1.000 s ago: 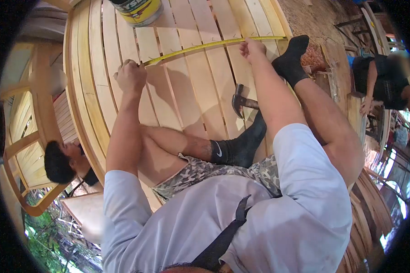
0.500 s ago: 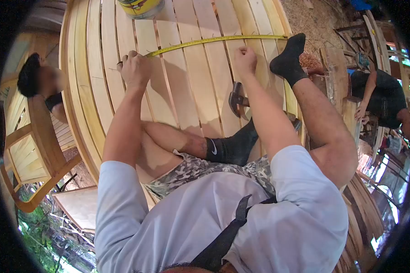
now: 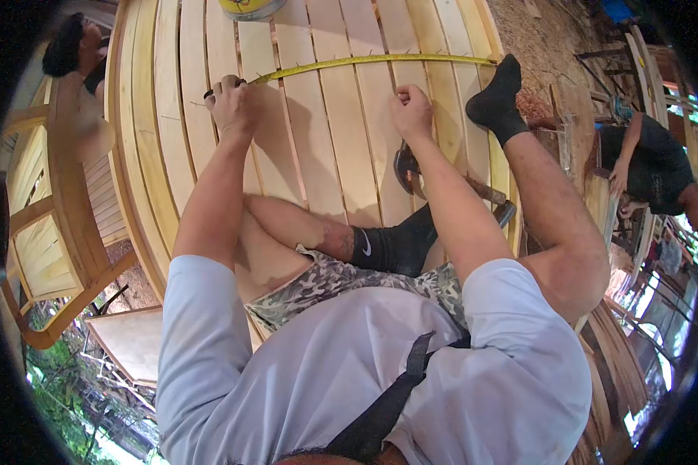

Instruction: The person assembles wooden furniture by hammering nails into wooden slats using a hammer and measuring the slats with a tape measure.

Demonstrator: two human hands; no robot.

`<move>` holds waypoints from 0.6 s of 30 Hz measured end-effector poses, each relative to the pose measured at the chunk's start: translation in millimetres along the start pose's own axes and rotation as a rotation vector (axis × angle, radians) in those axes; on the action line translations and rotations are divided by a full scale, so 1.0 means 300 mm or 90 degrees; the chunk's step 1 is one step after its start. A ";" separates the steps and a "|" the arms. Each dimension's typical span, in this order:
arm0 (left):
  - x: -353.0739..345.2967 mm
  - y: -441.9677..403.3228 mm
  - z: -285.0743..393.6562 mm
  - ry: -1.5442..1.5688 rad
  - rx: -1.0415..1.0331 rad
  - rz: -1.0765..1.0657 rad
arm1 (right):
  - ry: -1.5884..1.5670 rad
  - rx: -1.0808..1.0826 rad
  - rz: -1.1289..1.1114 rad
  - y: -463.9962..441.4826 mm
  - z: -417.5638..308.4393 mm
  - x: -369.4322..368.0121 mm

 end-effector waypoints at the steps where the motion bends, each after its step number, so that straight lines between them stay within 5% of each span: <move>1: 0.005 0.001 0.002 -0.002 0.001 -0.001 | -0.001 0.000 -0.002 0.008 0.005 0.004; 7: -0.014 0.002 0.019 -0.030 0.011 -0.027 | 0.053 -0.039 -0.281 0.091 0.048 0.068; 13: -0.010 0.017 0.044 -0.045 -0.049 -0.071 | 0.167 -0.085 -0.373 0.040 0.139 0.216; 18: -0.026 0.004 0.034 -0.042 -0.054 -0.008 | 0.289 0.097 -0.201 -0.082 0.109 0.211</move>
Point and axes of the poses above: each hand's wrist, its own y-axis away from the middle knuckle, its own x-axis out of the back of the hand, z = x × y, the point moved 6 cm from there along -y, towards the middle knuckle, and after that the axes turned 10 degrees about -x, right-handed, at the moved point
